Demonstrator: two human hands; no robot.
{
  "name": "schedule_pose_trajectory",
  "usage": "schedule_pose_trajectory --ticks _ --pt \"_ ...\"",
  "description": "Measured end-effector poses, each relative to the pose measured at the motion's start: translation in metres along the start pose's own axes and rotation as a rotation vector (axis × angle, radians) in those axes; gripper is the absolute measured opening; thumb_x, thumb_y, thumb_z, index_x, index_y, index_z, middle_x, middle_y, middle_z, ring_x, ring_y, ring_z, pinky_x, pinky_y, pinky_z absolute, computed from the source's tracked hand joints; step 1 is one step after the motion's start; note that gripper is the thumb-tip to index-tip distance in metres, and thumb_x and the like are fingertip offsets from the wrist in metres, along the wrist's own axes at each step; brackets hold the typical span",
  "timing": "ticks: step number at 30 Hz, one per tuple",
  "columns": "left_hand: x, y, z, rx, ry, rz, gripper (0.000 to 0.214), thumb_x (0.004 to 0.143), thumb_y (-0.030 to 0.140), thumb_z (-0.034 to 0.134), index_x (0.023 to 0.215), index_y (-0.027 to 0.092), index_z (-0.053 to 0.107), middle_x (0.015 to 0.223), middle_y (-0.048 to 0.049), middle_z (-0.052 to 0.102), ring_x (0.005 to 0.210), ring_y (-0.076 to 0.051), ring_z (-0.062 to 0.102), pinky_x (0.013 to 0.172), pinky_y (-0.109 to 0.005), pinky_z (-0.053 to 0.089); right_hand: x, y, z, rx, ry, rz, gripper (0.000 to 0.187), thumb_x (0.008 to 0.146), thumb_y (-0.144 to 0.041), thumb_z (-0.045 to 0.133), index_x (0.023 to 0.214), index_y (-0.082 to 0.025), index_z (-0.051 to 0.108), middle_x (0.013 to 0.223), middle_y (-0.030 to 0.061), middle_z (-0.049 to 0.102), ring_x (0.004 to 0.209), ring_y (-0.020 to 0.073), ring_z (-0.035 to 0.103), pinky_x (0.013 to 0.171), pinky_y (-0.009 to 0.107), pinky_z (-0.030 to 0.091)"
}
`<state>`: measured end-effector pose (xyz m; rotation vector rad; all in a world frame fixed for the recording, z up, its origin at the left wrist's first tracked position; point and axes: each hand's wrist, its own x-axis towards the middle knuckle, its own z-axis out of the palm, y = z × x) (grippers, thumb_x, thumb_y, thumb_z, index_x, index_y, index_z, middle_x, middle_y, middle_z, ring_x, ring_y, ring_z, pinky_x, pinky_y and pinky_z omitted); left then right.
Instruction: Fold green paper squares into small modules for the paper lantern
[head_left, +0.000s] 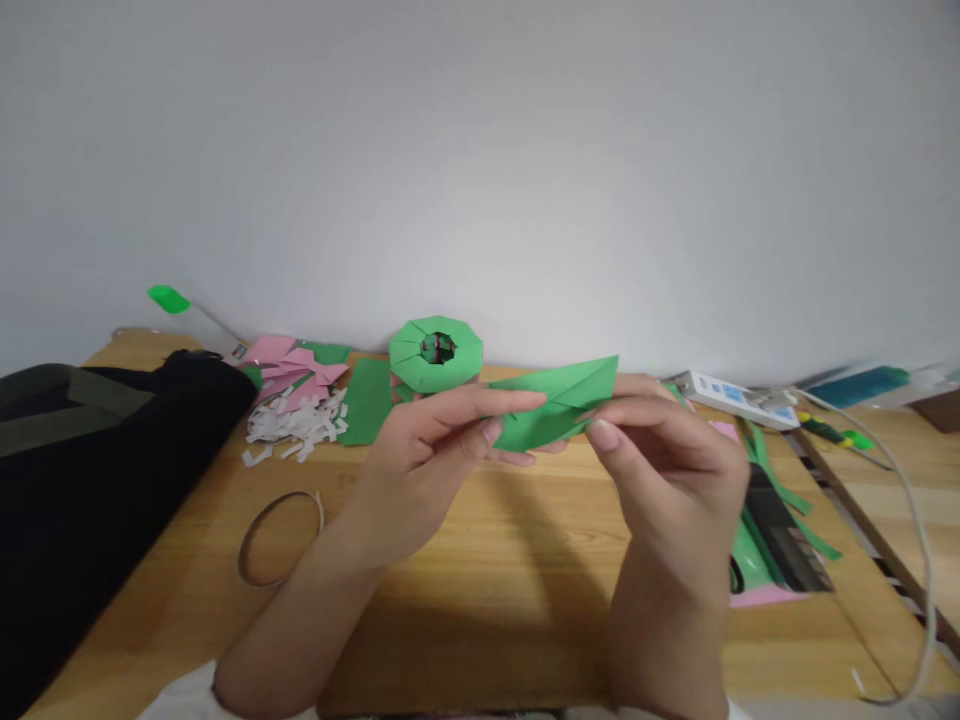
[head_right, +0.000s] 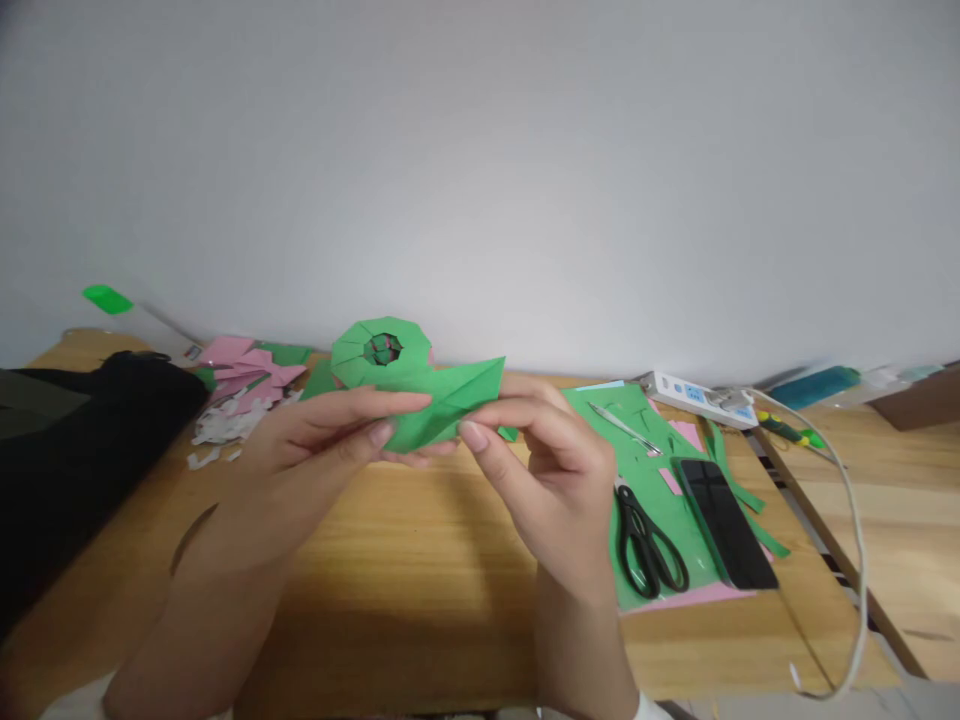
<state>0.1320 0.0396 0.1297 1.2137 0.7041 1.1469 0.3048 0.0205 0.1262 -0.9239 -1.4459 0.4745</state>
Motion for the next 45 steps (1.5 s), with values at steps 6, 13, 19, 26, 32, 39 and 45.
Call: schedule_pose_trajectory --ticks 6,13,19,26,32,39,45 --pt "0.000 -0.003 0.000 -0.030 -0.026 -0.015 0.023 0.087 0.018 0.061 0.097 0.032 0.076 0.099 0.0008 0.076 0.094 -0.020 0.071 0.081 -0.030 0.061 -0.003 0.006 0.015 -0.004 0.214 0.019 0.011 0.080 -0.013 0.070 0.080 -0.024 0.071 0.070 -0.0009 0.069 0.062 0.0134 0.064 0.055 0.027 0.054" --pt "0.001 -0.004 0.000 0.133 0.023 0.071 0.023 0.085 0.018 0.064 0.095 0.035 0.077 0.094 0.0040 0.076 0.090 -0.014 0.068 0.079 -0.021 0.056 -0.003 0.006 0.018 0.013 0.257 0.081 0.011 0.077 -0.012 0.071 0.078 -0.023 0.072 0.068 -0.0019 0.070 0.059 0.0127 0.064 0.055 0.027 0.054" --pt "0.000 -0.007 0.002 0.080 0.023 0.058 0.023 0.079 0.017 0.071 0.096 0.033 0.076 0.095 0.0043 0.076 0.090 -0.015 0.069 0.084 -0.026 0.055 -0.004 0.006 0.018 0.009 0.271 0.083 0.009 0.077 -0.014 0.072 0.077 -0.023 0.071 0.066 -0.0021 0.069 0.057 0.0126 0.063 0.052 0.026 0.054" --pt "0.000 -0.009 0.005 0.037 0.060 0.023 0.018 0.081 0.018 0.069 0.091 0.030 0.077 0.085 0.0017 0.078 0.077 -0.016 0.072 0.076 -0.028 0.059 -0.005 0.003 0.019 -0.026 0.300 0.054 0.011 0.076 -0.012 0.072 0.078 -0.023 0.072 0.066 -0.0021 0.070 0.057 0.0123 0.064 0.051 0.025 0.056" --pt "0.000 -0.010 0.005 0.072 0.103 0.031 0.018 0.078 0.016 0.071 0.089 0.028 0.078 0.080 0.0011 0.077 0.070 -0.016 0.072 0.067 -0.027 0.060 -0.007 0.001 0.020 -0.054 0.329 0.100 0.022 0.072 -0.010 0.075 0.088 -0.025 0.073 0.069 -0.0029 0.069 0.058 0.0112 0.064 0.054 0.023 0.058" --pt "-0.001 -0.007 0.007 0.073 0.109 0.022 0.022 0.078 0.011 0.069 0.087 0.029 0.078 0.080 0.0040 0.077 0.070 -0.012 0.072 0.067 -0.020 0.060 -0.006 0.000 0.022 -0.025 0.330 0.101 0.027 0.075 -0.008 0.073 0.095 -0.026 0.069 0.079 -0.0013 0.071 0.067 0.0124 0.069 0.061 0.024 0.062" --pt "0.000 -0.009 0.009 0.116 0.129 0.062 0.022 0.078 0.009 0.069 0.086 0.028 0.077 0.076 0.0050 0.075 0.065 -0.008 0.070 0.063 -0.014 0.058 -0.007 0.000 0.023 -0.026 0.339 0.112 0.027 0.074 -0.008 0.073 0.095 -0.025 0.068 0.079 -0.0011 0.071 0.068 0.0125 0.069 0.060 0.023 0.061"
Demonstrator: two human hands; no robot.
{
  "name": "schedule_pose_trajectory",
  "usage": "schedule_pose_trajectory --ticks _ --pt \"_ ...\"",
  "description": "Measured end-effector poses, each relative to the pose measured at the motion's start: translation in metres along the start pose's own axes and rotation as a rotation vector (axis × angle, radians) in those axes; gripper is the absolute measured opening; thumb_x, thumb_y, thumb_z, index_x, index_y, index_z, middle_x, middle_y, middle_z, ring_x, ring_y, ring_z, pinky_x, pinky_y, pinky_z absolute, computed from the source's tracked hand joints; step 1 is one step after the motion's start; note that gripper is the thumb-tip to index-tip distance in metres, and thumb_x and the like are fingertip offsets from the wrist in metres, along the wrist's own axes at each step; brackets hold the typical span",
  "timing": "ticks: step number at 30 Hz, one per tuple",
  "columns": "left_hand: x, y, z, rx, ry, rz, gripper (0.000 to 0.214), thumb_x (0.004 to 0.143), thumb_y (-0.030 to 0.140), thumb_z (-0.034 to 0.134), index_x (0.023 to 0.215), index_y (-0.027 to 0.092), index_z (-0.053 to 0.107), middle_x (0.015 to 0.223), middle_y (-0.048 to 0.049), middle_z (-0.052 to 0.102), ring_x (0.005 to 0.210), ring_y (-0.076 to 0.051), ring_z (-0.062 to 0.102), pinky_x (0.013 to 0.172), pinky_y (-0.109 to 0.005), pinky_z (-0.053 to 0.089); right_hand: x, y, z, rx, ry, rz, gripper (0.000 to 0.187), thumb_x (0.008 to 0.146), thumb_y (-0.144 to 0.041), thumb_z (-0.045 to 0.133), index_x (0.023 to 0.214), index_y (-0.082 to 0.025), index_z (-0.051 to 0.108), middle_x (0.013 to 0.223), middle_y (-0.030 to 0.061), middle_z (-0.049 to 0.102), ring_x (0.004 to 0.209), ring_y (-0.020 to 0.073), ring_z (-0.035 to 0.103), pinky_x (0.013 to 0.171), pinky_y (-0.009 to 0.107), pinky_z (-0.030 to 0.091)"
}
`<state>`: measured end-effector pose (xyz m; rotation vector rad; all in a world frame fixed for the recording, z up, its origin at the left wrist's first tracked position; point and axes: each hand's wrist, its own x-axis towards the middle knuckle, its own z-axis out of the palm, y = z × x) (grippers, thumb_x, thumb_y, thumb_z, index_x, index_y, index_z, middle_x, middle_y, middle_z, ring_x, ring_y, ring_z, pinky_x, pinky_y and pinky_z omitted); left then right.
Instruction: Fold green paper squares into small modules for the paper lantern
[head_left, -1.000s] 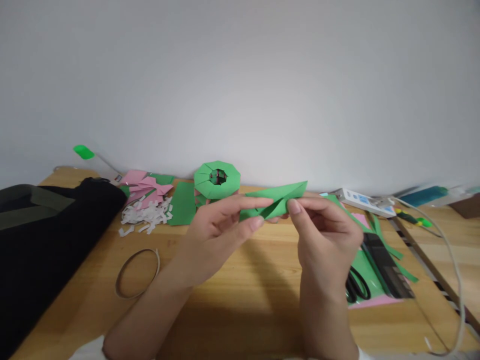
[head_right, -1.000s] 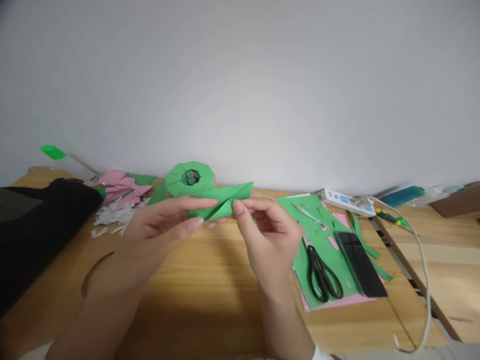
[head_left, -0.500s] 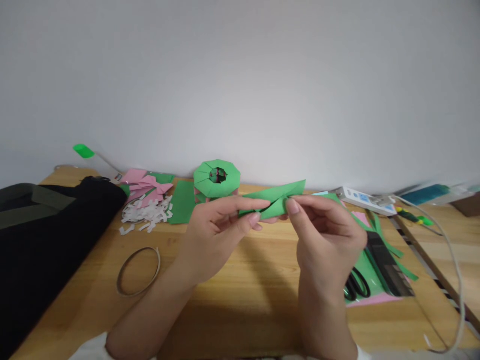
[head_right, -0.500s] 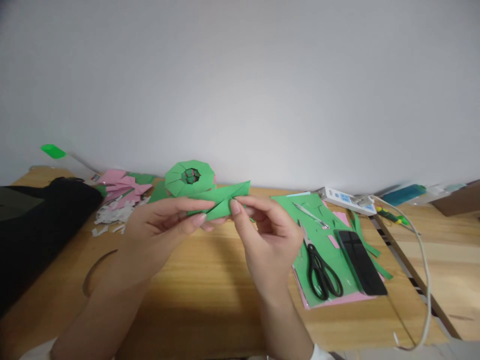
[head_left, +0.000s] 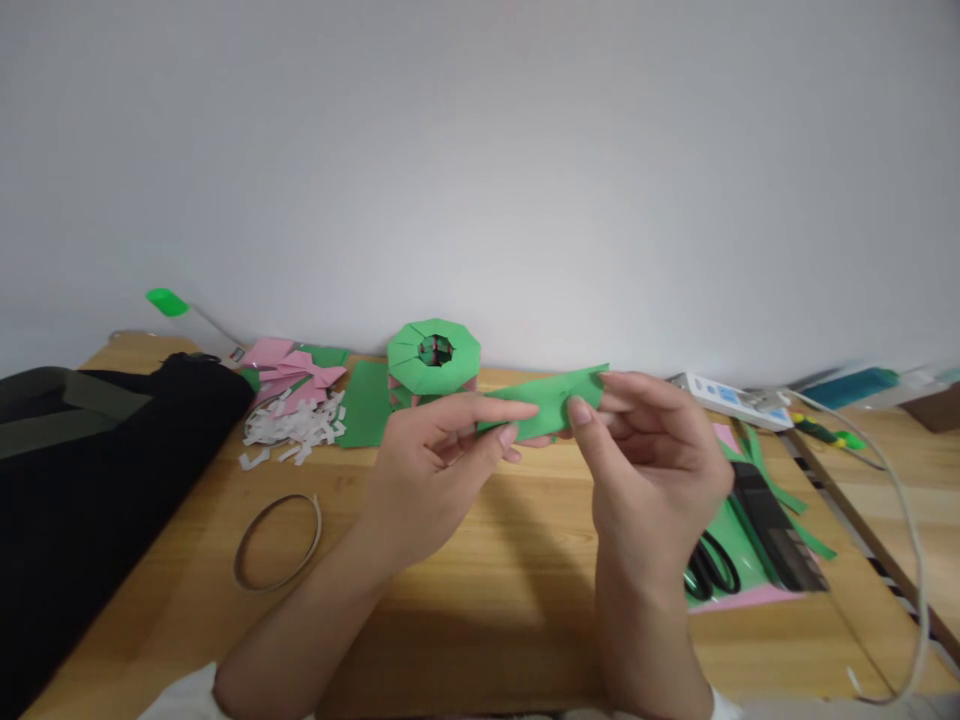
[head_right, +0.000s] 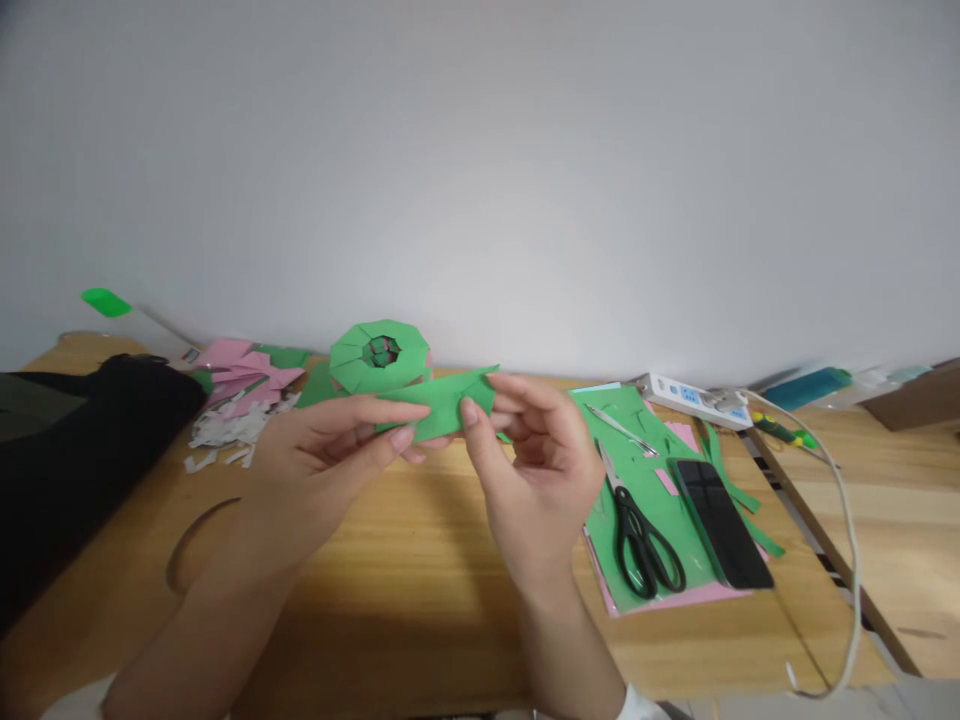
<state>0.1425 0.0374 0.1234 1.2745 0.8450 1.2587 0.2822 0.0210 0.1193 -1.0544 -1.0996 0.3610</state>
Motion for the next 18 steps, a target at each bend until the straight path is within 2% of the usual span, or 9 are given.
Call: schedule_pose_trajectory --ticks 6,10,15,18 --pt "0.0006 -0.0040 -0.0006 0.032 -0.011 0.058 0.020 0.079 0.008 0.066 0.086 0.024 0.075 0.074 0.0044 0.074 0.065 -0.008 0.070 0.062 -0.015 0.058 -0.0004 -0.0010 0.0000 -0.014 0.022 0.011 0.026 0.073 -0.009 0.074 0.094 -0.024 0.069 0.078 -0.0027 0.070 0.067 0.0104 0.069 0.059 0.020 0.060" --pt "0.0002 -0.0039 0.0022 -0.047 -0.016 0.057 0.016 0.080 0.008 0.065 0.086 0.022 0.067 0.074 0.0048 0.071 0.065 -0.010 0.071 0.065 -0.018 0.060 -0.0014 0.0004 0.0010 0.010 0.029 0.033 0.026 0.073 -0.009 0.074 0.093 -0.024 0.069 0.078 -0.0026 0.070 0.067 0.0112 0.069 0.058 0.021 0.059" --pt "-0.0009 -0.0025 0.0047 -0.136 -0.014 0.003 0.039 0.079 0.008 0.067 0.108 0.027 0.050 0.081 0.0051 0.073 0.074 -0.016 0.074 0.075 -0.029 0.063 -0.0025 0.0007 0.0020 0.040 0.028 0.049 0.026 0.074 -0.010 0.074 0.094 -0.025 0.067 0.079 -0.0021 0.069 0.066 0.0117 0.069 0.057 0.021 0.059" --pt "0.0004 -0.0030 0.0035 -0.115 -0.025 -0.040 0.040 0.077 0.012 0.071 0.109 0.027 0.052 0.081 0.0039 0.075 0.076 -0.017 0.075 0.075 -0.029 0.063 -0.0026 -0.0014 0.0023 0.046 0.014 0.036 0.028 0.074 -0.008 0.073 0.095 -0.025 0.067 0.080 -0.0025 0.070 0.068 0.0110 0.069 0.059 0.020 0.059"
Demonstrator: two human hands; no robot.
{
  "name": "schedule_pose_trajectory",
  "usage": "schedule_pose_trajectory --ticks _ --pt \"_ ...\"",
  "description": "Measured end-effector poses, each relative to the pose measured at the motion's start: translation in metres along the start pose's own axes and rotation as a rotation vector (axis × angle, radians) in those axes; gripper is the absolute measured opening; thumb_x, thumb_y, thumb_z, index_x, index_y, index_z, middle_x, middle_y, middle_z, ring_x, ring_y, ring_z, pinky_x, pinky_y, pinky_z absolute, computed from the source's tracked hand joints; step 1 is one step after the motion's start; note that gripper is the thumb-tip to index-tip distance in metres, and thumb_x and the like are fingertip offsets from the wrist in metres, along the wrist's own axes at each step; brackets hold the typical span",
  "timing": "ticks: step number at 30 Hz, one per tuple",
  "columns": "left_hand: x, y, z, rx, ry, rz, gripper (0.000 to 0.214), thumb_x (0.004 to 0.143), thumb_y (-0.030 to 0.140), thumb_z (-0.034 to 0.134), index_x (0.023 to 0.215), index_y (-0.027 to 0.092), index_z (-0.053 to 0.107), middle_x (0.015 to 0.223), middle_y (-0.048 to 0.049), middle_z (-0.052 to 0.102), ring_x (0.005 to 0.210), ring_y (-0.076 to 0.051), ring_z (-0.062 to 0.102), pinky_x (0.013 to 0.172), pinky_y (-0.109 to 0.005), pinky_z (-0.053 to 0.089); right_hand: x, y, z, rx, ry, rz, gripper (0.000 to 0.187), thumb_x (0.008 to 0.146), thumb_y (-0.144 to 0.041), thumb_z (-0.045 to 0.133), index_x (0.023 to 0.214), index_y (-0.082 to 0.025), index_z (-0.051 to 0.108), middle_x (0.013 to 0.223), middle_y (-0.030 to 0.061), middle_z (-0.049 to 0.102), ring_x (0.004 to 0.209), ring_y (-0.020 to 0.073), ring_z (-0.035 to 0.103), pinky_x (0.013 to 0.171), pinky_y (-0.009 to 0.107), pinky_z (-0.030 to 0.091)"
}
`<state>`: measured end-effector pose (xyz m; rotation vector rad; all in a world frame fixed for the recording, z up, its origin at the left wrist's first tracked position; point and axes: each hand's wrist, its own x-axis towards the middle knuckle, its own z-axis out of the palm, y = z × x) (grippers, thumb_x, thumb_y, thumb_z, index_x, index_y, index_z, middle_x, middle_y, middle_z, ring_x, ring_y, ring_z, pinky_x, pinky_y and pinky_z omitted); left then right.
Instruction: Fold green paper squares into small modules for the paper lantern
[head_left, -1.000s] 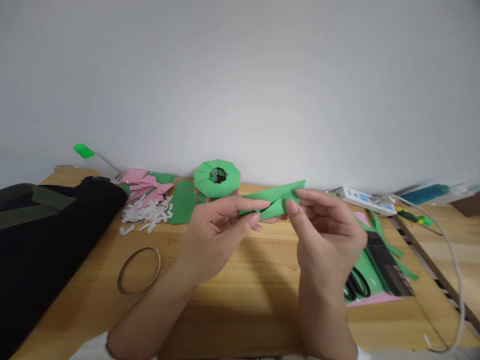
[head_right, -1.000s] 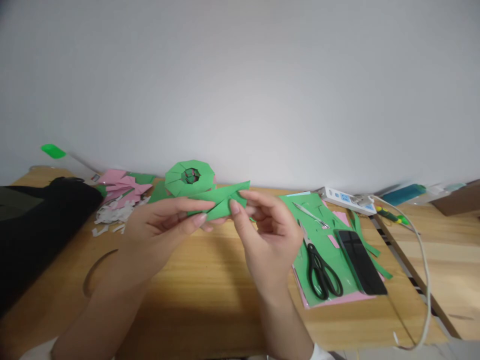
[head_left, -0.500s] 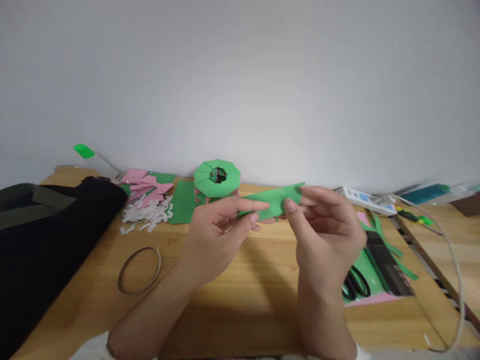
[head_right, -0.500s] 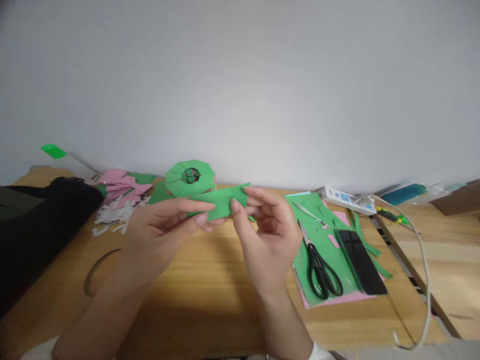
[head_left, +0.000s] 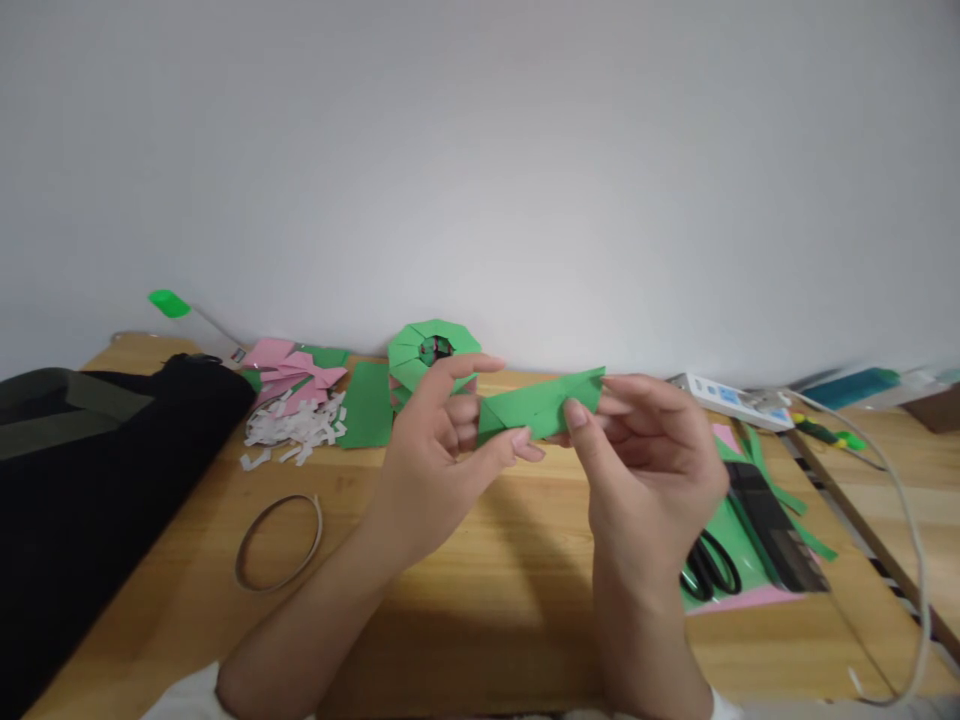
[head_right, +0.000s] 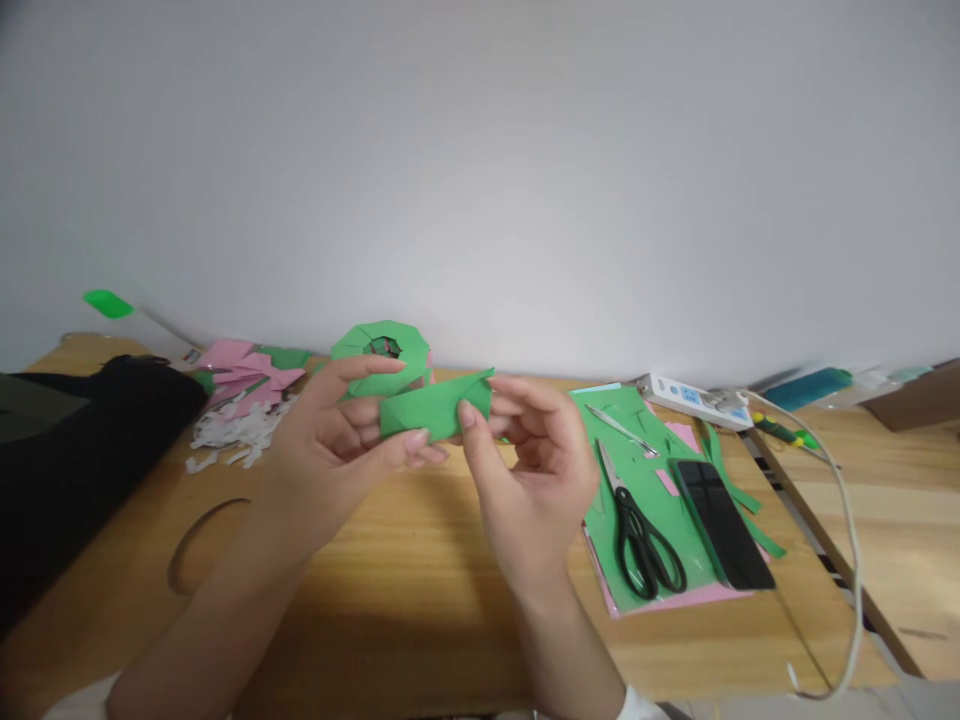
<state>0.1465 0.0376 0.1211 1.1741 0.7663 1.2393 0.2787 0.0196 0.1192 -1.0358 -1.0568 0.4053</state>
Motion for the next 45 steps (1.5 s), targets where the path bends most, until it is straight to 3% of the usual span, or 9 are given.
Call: schedule_pose_trajectory --ticks 5,8,11,13,27,30,39,45 --pt "0.005 0.001 -0.002 -0.022 0.025 -0.042 0.028 0.073 0.013 0.075 0.096 0.020 0.061 0.076 0.0032 0.076 0.068 -0.015 0.075 0.067 -0.021 0.062 0.001 -0.003 -0.001 0.055 -0.059 0.051 0.033 0.076 -0.009 0.072 0.102 -0.027 0.063 0.078 -0.0028 0.071 0.066 0.0117 0.067 0.061 0.023 0.056" --pt "0.007 0.001 -0.003 -0.040 0.049 -0.002 0.023 0.073 0.011 0.075 0.091 0.020 0.065 0.074 0.0047 0.076 0.061 -0.011 0.073 0.061 -0.016 0.060 0.005 0.001 -0.005 0.117 -0.183 0.149 0.039 0.076 -0.013 0.073 0.110 -0.029 0.061 0.081 -0.0023 0.070 0.068 0.0131 0.066 0.064 0.027 0.055" --pt "0.007 -0.001 -0.004 -0.043 0.070 0.038 0.022 0.073 0.011 0.075 0.091 0.020 0.067 0.076 0.0048 0.077 0.062 -0.011 0.073 0.060 -0.015 0.060 0.008 0.007 -0.009 0.132 -0.404 0.270 0.025 0.074 -0.015 0.075 0.095 -0.026 0.069 0.076 -0.0023 0.068 0.066 0.0126 0.062 0.062 0.027 0.052" --pt "0.006 -0.002 -0.005 -0.020 0.093 0.042 0.022 0.072 0.011 0.075 0.091 0.019 0.068 0.076 0.0036 0.077 0.064 -0.012 0.074 0.061 -0.017 0.061 0.009 0.011 -0.010 0.122 -0.471 0.313 0.013 0.074 -0.014 0.075 0.082 -0.024 0.072 0.069 -0.0029 0.066 0.064 0.0118 0.060 0.062 0.026 0.050" --pt "0.005 -0.004 -0.007 0.071 0.054 0.085 0.019 0.073 0.011 0.075 0.087 0.020 0.067 0.076 0.0030 0.077 0.067 -0.012 0.074 0.066 -0.018 0.060 0.017 0.009 -0.012 0.230 -0.486 0.373 0.009 0.073 -0.017 0.077 0.071 -0.025 0.076 0.070 -0.0016 0.073 0.065 0.0129 0.066 0.067 0.027 0.054" --pt "0.005 -0.003 -0.008 0.054 0.069 0.084 0.019 0.073 0.012 0.076 0.087 0.021 0.067 0.075 0.0035 0.076 0.066 -0.013 0.074 0.066 -0.019 0.059 0.018 0.008 -0.015 0.206 -0.415 0.357 0.009 0.071 -0.018 0.078 0.069 -0.026 0.075 0.071 -0.0022 0.073 0.062 0.0116 0.064 0.064 0.026 0.053" --pt "0.004 0.003 -0.008 0.097 0.021 0.010 0.014 0.074 0.017 0.074 0.086 0.019 0.067 0.075 -0.0005 0.076 0.065 -0.017 0.073 0.068 -0.027 0.060 0.019 0.006 -0.020 0.155 -0.389 0.289 0.014 0.072 -0.017 0.077 0.062 -0.022 0.069 0.063 -0.0028 0.063 0.062 0.0114 0.056 0.060 0.026 0.045" --pt "0.005 0.004 -0.004 0.146 0.024 0.007 0.028 0.072 0.016 0.074 0.099 0.018 0.066 0.086 -0.0023 0.076 0.070 -0.017 0.073 0.066 -0.025 0.059 0.017 0.004 -0.015 0.188 -0.401 0.329 0.014 0.075 -0.017 0.074 0.063 -0.021 0.067 0.058 -0.0044 0.062 0.056 0.0085 0.055 0.055 0.022 0.045"
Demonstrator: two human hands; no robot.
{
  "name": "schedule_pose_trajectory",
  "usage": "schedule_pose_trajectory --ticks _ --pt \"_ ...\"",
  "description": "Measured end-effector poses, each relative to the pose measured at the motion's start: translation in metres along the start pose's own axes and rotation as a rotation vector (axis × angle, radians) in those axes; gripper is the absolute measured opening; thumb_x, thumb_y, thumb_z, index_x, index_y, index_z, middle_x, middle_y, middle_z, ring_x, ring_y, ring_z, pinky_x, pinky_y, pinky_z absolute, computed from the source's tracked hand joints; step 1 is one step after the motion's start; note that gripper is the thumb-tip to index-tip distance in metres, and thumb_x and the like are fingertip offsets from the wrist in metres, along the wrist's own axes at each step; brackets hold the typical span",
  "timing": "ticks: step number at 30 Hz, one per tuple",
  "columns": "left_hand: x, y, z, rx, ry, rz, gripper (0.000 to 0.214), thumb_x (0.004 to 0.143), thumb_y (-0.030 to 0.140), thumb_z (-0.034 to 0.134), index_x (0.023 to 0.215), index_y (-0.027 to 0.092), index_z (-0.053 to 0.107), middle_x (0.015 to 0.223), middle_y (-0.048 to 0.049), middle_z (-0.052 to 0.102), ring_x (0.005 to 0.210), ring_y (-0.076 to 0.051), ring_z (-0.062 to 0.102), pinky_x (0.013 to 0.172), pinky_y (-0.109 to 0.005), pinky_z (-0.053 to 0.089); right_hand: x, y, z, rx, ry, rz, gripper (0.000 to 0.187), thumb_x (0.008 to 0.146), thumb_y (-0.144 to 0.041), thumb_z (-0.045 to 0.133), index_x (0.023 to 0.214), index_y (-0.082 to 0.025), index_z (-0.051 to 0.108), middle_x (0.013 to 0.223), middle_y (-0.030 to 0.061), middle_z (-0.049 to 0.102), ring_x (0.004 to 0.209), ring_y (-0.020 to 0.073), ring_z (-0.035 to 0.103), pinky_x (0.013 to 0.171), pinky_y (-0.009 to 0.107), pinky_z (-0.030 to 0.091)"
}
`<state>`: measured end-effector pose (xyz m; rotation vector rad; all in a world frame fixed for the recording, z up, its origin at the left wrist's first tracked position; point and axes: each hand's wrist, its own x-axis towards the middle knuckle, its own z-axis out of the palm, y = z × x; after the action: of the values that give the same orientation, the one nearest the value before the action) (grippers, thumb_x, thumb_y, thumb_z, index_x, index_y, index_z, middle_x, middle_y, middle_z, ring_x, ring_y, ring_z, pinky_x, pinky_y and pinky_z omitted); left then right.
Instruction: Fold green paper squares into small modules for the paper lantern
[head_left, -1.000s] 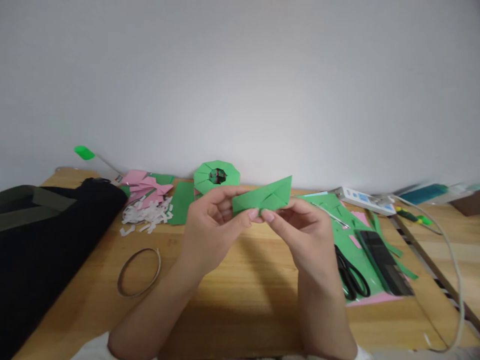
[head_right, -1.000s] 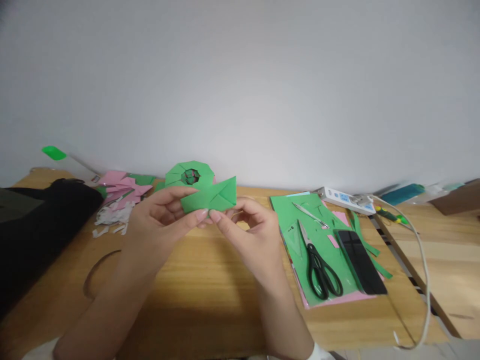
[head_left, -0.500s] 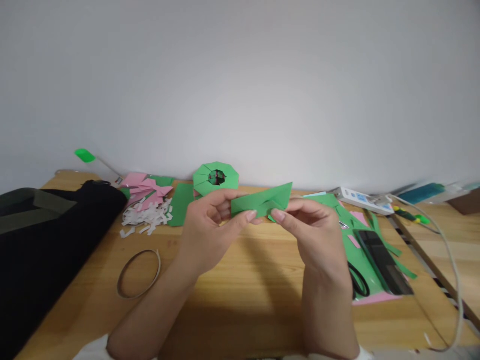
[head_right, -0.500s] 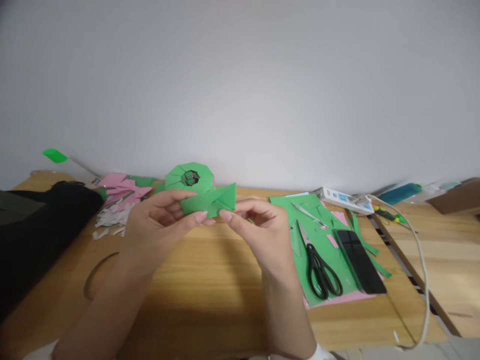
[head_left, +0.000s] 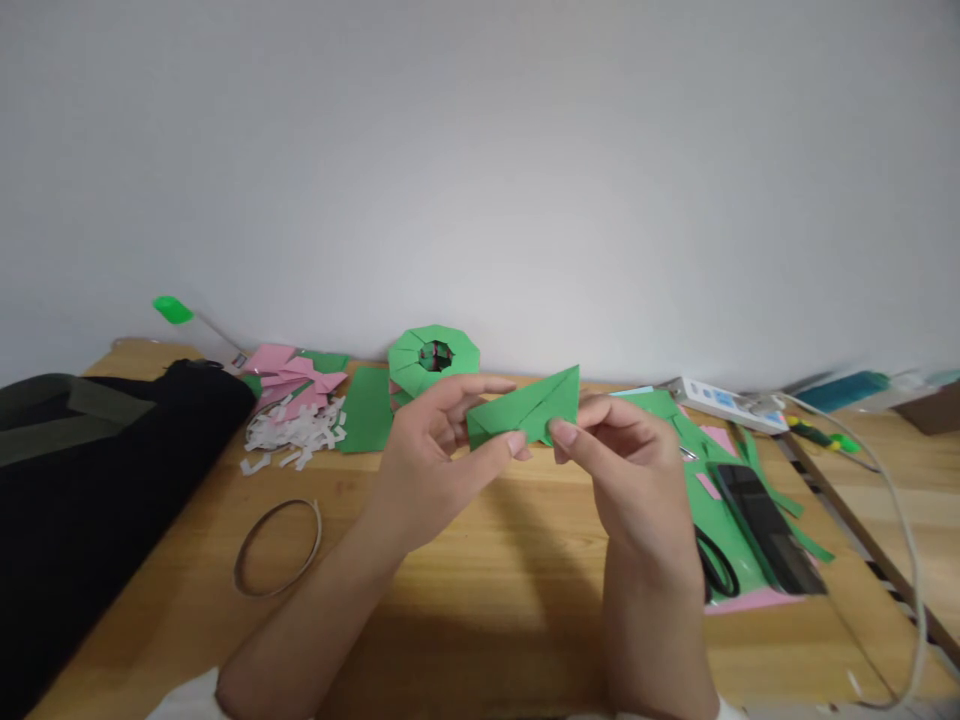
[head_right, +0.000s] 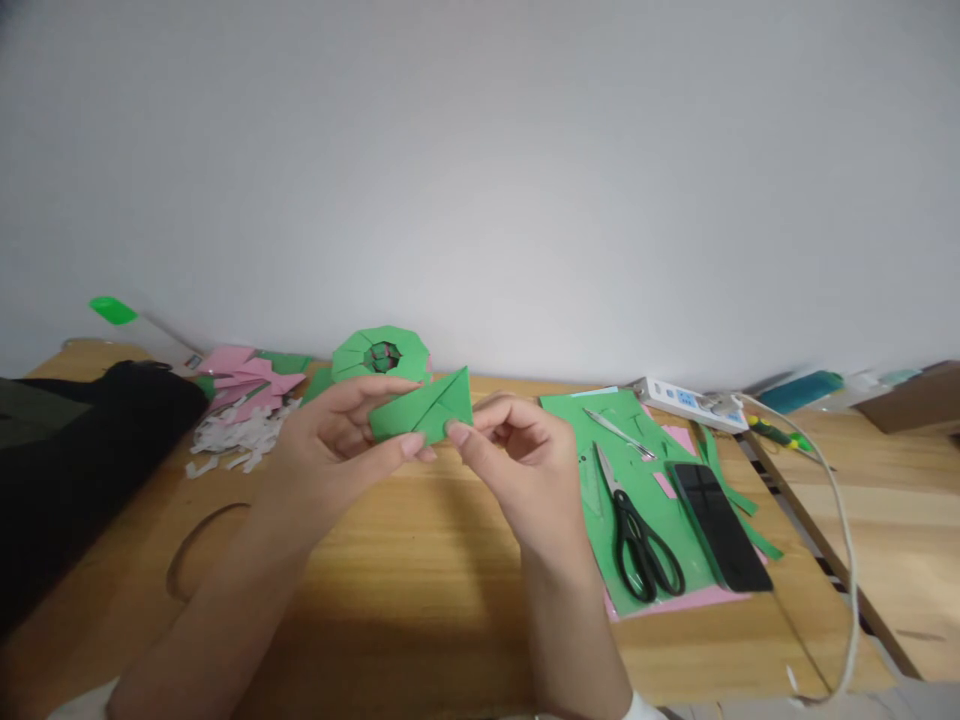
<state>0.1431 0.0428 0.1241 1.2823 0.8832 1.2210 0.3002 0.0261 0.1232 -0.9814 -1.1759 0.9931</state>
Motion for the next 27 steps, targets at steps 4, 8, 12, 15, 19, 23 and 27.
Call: schedule_pose_trajectory --ticks 4,8,12,15,19,23,27 --pt "0.0003 -0.0002 0.0026 -0.005 0.003 -0.009 0.031 0.070 0.018 0.076 0.100 0.019 0.065 0.092 -0.0023 0.076 0.069 -0.016 0.073 0.064 -0.024 0.060 -0.0002 0.0001 0.0005 -0.028 -0.020 -0.016 0.012 0.076 -0.019 0.073 0.066 -0.021 0.067 0.057 -0.0044 0.063 0.054 0.0094 0.058 0.056 0.022 0.047" --pt "-0.0001 -0.0005 0.0024 -0.008 0.008 -0.012 0.027 0.071 0.016 0.076 0.095 0.021 0.064 0.076 0.0022 0.075 0.062 -0.015 0.073 0.060 -0.023 0.060 -0.0007 -0.0001 -0.0024 -0.121 -0.079 -0.023 0.008 0.079 -0.023 0.072 0.071 -0.021 0.070 0.066 -0.0019 0.069 0.060 0.0110 0.060 0.057 0.024 0.047" --pt "-0.0012 -0.0025 0.0015 0.001 0.022 0.016 0.028 0.071 0.017 0.077 0.097 0.022 0.066 0.080 0.0019 0.076 0.063 -0.014 0.073 0.061 -0.021 0.060 -0.0009 0.0000 -0.0034 -0.196 -0.060 -0.065 0.012 0.078 -0.023 0.072 0.067 -0.021 0.070 0.066 -0.0009 0.068 0.062 0.0120 0.058 0.057 0.025 0.044" --pt "-0.0015 -0.0042 0.0013 -0.055 0.004 0.019 0.030 0.071 0.020 0.078 0.099 0.022 0.067 0.085 0.0003 0.077 0.070 -0.015 0.074 0.067 -0.022 0.061 -0.0008 0.0000 -0.0022 -0.195 0.050 -0.089 0.013 0.076 -0.022 0.073 0.063 -0.022 0.069 0.063 -0.0014 0.065 0.061 0.0118 0.056 0.057 0.026 0.044" --pt "-0.0007 -0.0036 0.0007 -0.122 -0.024 -0.010 0.029 0.073 0.021 0.077 0.101 0.020 0.068 0.082 -0.0010 0.078 0.070 -0.016 0.074 0.069 -0.026 0.062 -0.0004 0.0006 -0.0010 -0.152 0.152 -0.101 0.015 0.075 -0.021 0.073 0.061 -0.021 0.068 0.058 -0.0018 0.061 0.057 0.0120 0.055 0.054 0.026 0.045" --pt "-0.0004 -0.0021 0.0005 -0.117 -0.019 -0.027 0.020 0.075 0.018 0.074 0.094 0.018 0.069 0.079 -0.0004 0.078 0.068 -0.016 0.074 0.068 -0.024 0.062 0.0003 0.0009 -0.0001 -0.106 0.205 -0.096 0.014 0.074 -0.021 0.074 0.061 -0.021 0.067 0.054 -0.0031 0.058 0.054 0.0110 0.051 0.051 0.025 0.043" --pt "-0.0006 -0.0023 0.0011 -0.134 0.000 -0.039 0.011 0.075 0.015 0.073 0.083 0.018 0.068 0.074 0.0017 0.078 0.066 -0.015 0.074 0.066 -0.022 0.061 0.0000 0.0008 0.0010 -0.077 0.156 -0.076 0.014 0.077 -0.024 0.071 0.063 -0.021 0.068 0.054 -0.0033 0.058 0.054 0.0101 0.051 0.052 0.024 0.044"
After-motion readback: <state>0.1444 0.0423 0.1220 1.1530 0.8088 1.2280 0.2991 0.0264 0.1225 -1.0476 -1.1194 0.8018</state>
